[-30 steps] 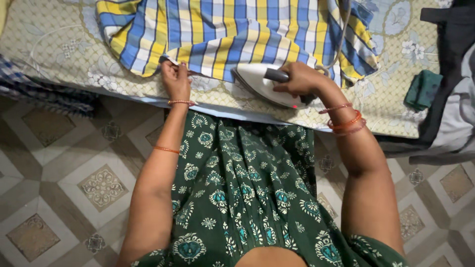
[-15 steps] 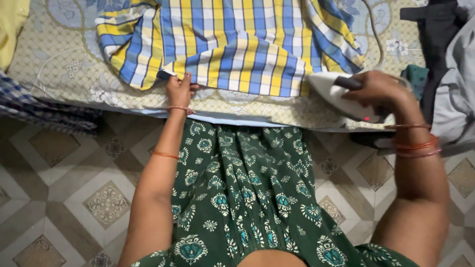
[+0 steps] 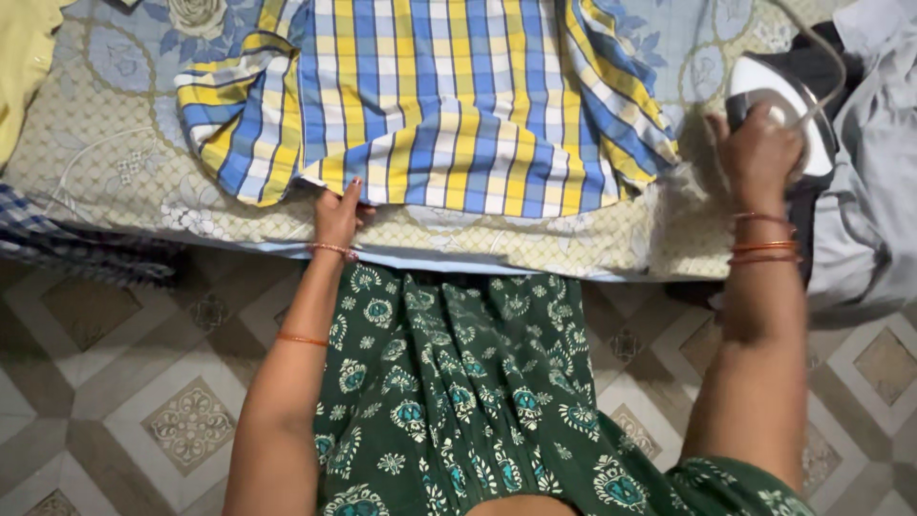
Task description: The person irons a yellow and blue checkered shirt laid out on a bed. They smooth the fabric with their hands, use an electric iron to press the front, sleeves, and collar, and fold the shirt at the end.
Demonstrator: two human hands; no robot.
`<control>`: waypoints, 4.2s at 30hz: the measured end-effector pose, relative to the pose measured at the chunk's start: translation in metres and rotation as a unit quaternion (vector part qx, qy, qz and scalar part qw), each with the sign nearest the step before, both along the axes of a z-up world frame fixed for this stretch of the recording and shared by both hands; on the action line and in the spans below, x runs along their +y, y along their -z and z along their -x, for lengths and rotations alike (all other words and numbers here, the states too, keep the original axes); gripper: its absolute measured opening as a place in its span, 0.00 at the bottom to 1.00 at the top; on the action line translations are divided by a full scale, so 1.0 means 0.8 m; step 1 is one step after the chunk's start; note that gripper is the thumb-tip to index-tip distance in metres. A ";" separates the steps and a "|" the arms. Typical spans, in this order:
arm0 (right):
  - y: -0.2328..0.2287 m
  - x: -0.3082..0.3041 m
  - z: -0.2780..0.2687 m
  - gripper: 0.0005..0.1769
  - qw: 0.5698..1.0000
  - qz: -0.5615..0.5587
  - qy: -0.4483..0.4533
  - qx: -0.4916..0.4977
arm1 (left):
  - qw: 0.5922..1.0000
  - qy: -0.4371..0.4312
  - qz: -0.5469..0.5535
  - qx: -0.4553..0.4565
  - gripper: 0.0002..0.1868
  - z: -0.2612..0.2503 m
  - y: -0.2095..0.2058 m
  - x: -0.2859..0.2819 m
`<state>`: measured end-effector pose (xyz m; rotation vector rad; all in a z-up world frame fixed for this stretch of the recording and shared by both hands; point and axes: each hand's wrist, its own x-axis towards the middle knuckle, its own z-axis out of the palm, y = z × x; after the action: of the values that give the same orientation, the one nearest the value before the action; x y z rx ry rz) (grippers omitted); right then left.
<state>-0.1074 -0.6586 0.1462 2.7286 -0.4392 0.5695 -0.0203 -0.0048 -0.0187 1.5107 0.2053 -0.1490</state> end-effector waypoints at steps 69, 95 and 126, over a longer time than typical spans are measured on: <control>-0.058 0.264 0.155 0.18 0.798 -0.465 -0.108 0.368 | 0.769 0.320 -0.550 -0.062 0.20 0.137 -0.251 0.161; 0.123 0.060 -0.017 0.15 0.985 -0.165 0.007 0.053 | 0.702 0.373 -0.529 -0.297 0.43 -0.049 -0.120 -0.246; 0.133 0.112 -0.245 0.18 0.920 -0.387 0.049 0.048 | 0.709 0.386 -0.519 -0.279 0.41 -0.048 -0.152 -0.239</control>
<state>0.0886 -0.5694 0.0399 3.4217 -0.9344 0.2560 0.0181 -0.1964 0.1028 2.6153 -1.0441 -0.2493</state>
